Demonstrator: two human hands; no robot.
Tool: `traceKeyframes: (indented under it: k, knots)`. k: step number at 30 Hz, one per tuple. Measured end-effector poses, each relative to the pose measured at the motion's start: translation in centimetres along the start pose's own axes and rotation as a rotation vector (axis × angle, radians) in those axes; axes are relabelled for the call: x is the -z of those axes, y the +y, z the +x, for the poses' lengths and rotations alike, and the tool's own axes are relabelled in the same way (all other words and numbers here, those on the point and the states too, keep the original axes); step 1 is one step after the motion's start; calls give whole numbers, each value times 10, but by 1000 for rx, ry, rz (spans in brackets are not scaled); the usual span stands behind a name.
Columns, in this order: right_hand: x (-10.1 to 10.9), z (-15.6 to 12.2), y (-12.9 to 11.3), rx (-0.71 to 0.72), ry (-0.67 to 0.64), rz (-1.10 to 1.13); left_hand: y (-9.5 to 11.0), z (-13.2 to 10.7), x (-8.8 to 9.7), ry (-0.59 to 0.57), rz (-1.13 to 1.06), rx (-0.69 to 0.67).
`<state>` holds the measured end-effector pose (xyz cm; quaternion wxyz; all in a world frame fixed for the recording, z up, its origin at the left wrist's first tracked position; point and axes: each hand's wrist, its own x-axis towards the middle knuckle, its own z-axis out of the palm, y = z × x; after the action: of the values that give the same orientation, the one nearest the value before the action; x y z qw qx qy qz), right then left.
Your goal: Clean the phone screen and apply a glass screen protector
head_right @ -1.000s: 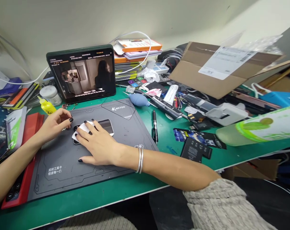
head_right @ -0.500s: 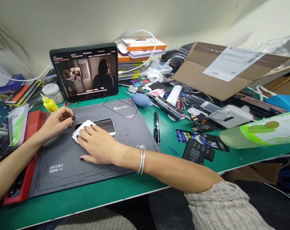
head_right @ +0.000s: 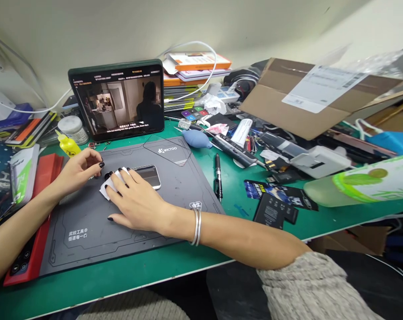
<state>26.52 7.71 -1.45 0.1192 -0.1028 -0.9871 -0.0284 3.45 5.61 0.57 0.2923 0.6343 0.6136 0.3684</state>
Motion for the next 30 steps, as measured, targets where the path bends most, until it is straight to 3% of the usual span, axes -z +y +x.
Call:
traceKeyframes:
  k: [6, 30]
  knots:
    - [-6, 0, -1, 12, -68, 24, 0, 1, 0, 0, 2, 6]
    - [-4, 1, 3, 36, -47, 48, 3, 0, 1, 0, 37, 33]
